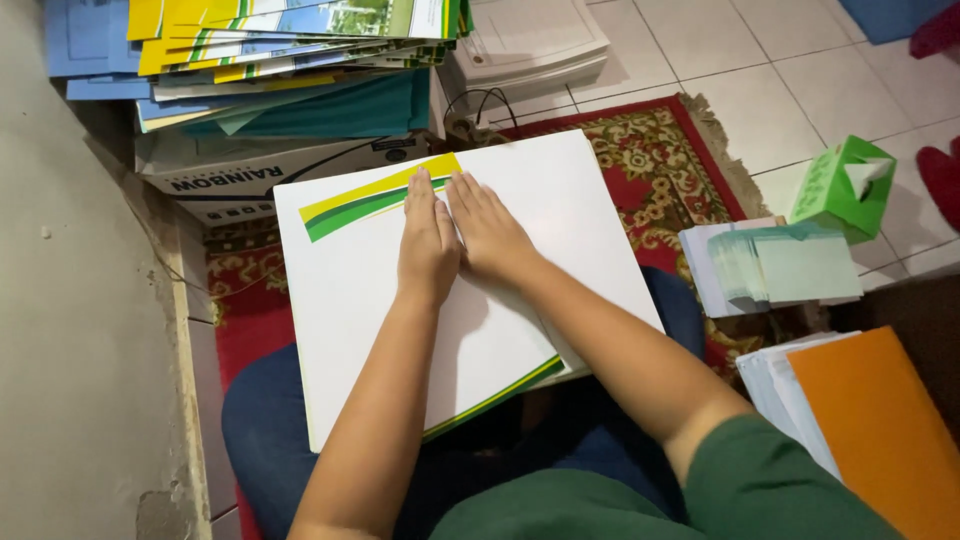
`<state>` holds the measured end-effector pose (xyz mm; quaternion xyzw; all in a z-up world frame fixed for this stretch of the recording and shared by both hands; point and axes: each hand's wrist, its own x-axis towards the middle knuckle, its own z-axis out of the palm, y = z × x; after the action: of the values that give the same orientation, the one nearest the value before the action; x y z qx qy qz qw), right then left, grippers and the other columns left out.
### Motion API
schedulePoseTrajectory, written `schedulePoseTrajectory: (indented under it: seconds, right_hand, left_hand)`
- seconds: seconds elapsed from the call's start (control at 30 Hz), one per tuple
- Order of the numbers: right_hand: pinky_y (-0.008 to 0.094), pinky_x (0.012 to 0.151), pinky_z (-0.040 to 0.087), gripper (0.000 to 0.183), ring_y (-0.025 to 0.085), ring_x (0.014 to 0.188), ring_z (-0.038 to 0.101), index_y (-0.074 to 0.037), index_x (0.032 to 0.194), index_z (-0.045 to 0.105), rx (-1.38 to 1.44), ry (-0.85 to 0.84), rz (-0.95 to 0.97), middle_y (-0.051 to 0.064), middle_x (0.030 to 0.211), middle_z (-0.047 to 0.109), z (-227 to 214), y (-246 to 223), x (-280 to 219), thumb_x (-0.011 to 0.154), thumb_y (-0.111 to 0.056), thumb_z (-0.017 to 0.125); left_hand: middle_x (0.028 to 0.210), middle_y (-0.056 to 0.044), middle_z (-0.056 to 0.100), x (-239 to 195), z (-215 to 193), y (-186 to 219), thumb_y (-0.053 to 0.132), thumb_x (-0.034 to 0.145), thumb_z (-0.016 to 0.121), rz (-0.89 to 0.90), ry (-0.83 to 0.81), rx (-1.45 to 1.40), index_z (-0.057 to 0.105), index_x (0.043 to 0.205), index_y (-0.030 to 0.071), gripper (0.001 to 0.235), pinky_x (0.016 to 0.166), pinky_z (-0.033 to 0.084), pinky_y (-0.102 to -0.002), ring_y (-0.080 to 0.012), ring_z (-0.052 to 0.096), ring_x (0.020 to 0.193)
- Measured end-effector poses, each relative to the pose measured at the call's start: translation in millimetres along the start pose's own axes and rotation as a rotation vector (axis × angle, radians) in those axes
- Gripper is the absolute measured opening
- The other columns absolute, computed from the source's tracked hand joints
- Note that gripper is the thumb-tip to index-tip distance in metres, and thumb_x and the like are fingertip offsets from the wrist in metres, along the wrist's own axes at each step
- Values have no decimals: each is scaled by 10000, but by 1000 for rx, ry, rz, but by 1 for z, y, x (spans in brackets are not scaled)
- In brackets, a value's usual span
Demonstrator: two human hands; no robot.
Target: Folding printed paper sheets into brochures and smoothing the creases by hand.
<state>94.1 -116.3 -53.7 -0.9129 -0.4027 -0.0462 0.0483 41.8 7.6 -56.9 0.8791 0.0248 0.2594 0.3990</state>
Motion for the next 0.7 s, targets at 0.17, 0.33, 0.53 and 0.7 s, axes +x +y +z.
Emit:
schedulePoseTrajectory:
  seconds: [0.17,0.33,0.53,0.7]
  right_hand:
    - [448,1277,164,788,325,1558,214,1,1596,249,46,95,-11,212,1669,231,33,25,76,953,-393,479]
    - [468,1262,170,727,349,1540,266,21,1590,254,64,107,99,241,1649,273,28,28,80,1050,-436,423]
    - [457,1248,188,656,336,1527,287,33,1562,325,32,111,117,236,1628,322,-23,0,1,1059,-383,392]
    - [444,1263,105,655,308,1557,204,6,1590,257,111,-37,157,210,1665,239,-39,-17,-70,1065,-383,301]
  left_hand:
    - [1604,-291,333,3,0,-1,160,1098,314,-18,29,-59,312,1560,-67,515,1250,223,-472,-415,304,1500]
    - [1599,-266,364,5,6,-6,165,1105,328,18,60,15,350,1550,-54,497,1245,241,-457,-393,329,1498]
    - [1551,-286,425,3,2,-2,156,1076,344,35,26,0,354,1541,-59,513,1237,262,-469,-414,372,1469]
    - [1515,-276,471,-6,-3,6,211,1044,439,125,-19,129,410,1513,-45,536,1235,268,-464,-397,412,1448]
